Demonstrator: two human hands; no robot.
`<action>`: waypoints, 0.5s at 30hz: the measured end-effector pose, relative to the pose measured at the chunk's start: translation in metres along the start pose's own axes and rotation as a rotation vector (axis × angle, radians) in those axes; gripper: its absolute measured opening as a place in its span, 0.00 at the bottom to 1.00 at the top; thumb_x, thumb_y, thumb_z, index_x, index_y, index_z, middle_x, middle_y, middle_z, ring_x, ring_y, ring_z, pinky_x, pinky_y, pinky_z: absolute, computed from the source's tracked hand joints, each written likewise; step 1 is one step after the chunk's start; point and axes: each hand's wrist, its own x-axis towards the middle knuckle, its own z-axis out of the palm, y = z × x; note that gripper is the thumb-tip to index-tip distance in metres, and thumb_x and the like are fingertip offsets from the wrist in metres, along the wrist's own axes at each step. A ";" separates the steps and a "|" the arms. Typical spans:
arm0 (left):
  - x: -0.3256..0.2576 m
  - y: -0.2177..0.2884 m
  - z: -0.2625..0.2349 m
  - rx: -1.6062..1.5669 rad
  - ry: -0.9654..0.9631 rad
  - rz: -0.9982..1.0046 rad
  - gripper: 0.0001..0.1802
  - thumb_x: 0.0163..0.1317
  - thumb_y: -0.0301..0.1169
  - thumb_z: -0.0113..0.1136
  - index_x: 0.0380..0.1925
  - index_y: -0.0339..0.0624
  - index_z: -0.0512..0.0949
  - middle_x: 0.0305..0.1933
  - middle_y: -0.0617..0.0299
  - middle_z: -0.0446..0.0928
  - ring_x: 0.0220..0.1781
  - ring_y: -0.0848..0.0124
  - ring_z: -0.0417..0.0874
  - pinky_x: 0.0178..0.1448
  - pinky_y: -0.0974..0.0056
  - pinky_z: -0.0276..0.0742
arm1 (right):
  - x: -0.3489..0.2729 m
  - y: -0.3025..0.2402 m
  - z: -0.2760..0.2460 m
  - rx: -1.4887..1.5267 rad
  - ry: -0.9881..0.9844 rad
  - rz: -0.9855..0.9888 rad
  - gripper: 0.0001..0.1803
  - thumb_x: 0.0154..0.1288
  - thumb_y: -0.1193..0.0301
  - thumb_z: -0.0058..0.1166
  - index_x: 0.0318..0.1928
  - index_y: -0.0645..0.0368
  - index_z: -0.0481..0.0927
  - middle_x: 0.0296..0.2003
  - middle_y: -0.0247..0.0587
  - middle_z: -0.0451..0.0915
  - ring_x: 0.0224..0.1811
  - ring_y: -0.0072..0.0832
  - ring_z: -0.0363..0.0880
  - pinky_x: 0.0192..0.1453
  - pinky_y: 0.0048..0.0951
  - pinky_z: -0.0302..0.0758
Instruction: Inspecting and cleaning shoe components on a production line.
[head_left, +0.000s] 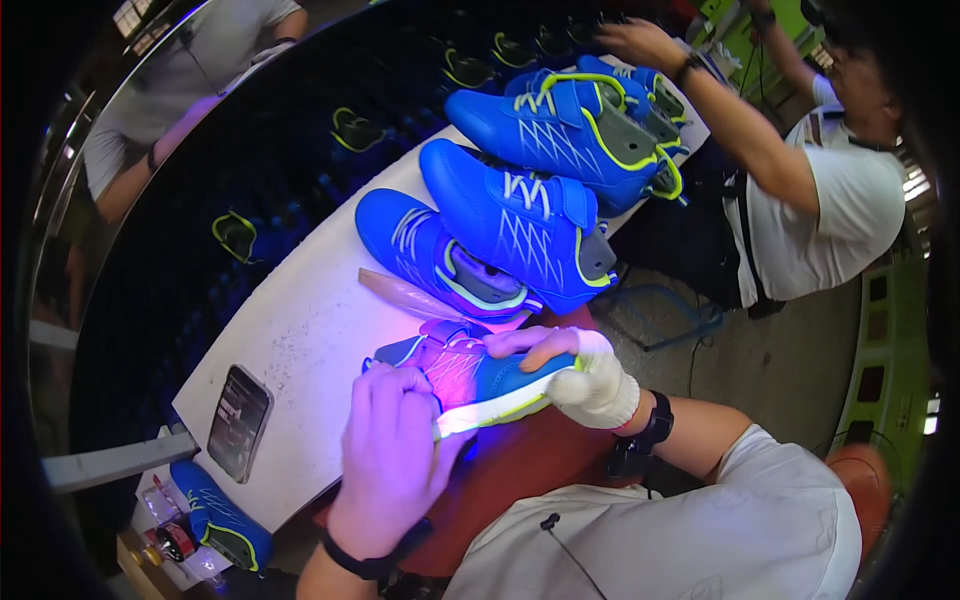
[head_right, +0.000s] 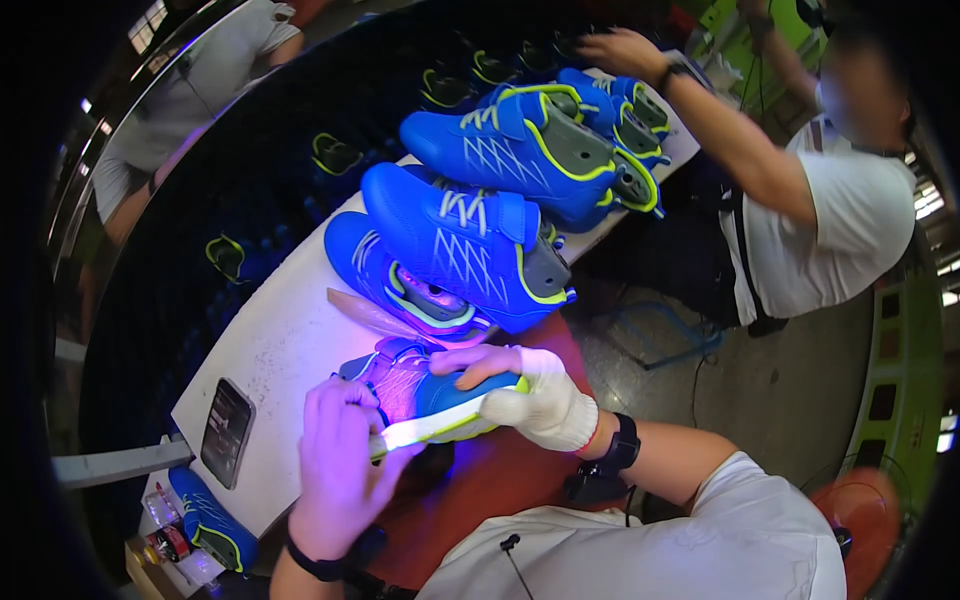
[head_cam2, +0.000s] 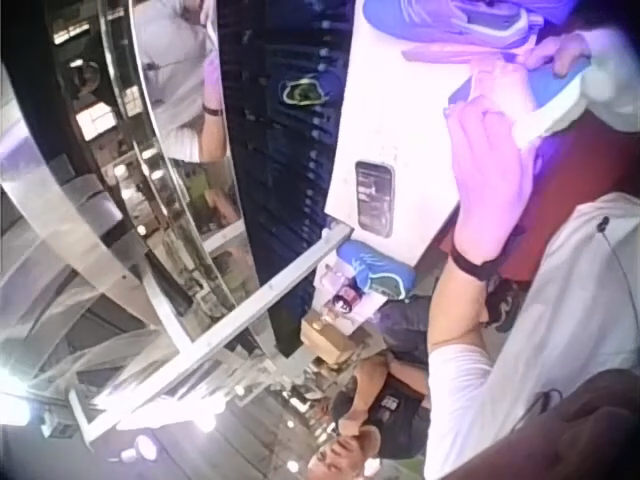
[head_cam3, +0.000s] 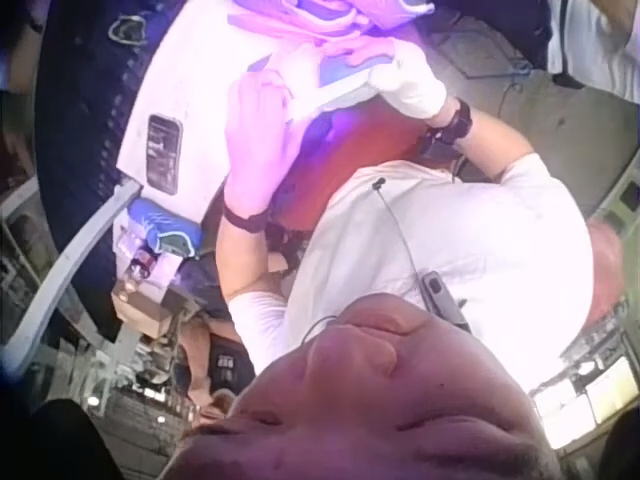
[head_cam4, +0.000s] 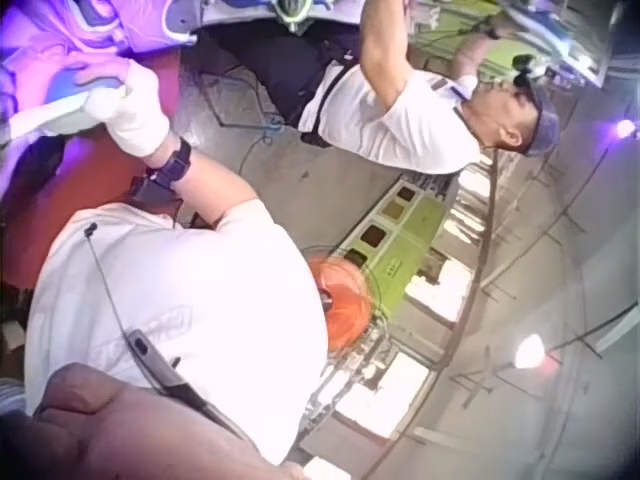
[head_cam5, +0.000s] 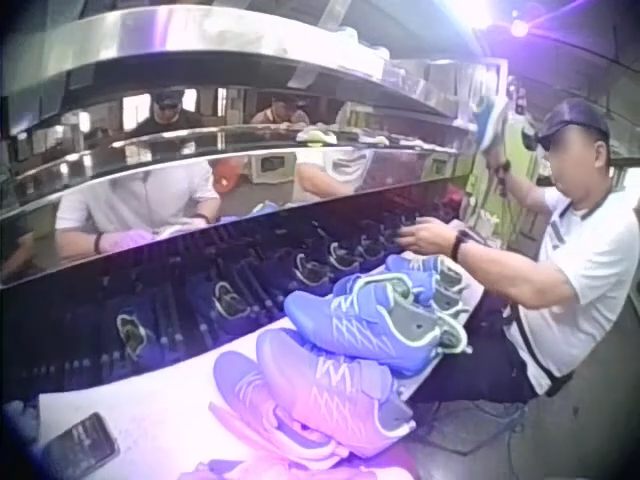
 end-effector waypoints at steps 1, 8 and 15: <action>0.009 -0.002 -0.005 0.023 -0.062 0.026 0.27 0.47 0.32 0.86 0.39 0.38 0.75 0.48 0.49 0.76 0.53 0.47 0.80 0.50 0.48 0.81 | -0.002 -0.008 -0.001 -0.248 -0.031 0.013 0.20 0.69 0.66 0.71 0.58 0.61 0.87 0.66 0.57 0.84 0.71 0.48 0.81 0.76 0.50 0.75; 0.000 -0.015 -0.004 0.049 -0.099 -0.007 0.28 0.46 0.34 0.88 0.41 0.41 0.76 0.49 0.51 0.80 0.55 0.49 0.82 0.53 0.49 0.83 | 0.009 -0.043 0.021 -1.120 -0.060 -0.137 0.27 0.67 0.55 0.71 0.60 0.58 0.89 0.50 0.51 0.91 0.47 0.45 0.92 0.53 0.36 0.88; -0.052 -0.052 -0.061 -0.361 0.074 -0.363 0.48 0.39 0.32 0.92 0.65 0.40 0.80 0.64 0.55 0.84 0.69 0.53 0.84 0.76 0.51 0.77 | 0.030 -0.009 0.034 -0.429 0.275 0.291 0.20 0.71 0.61 0.64 0.53 0.64 0.87 0.31 0.35 0.85 0.31 0.28 0.83 0.38 0.37 0.79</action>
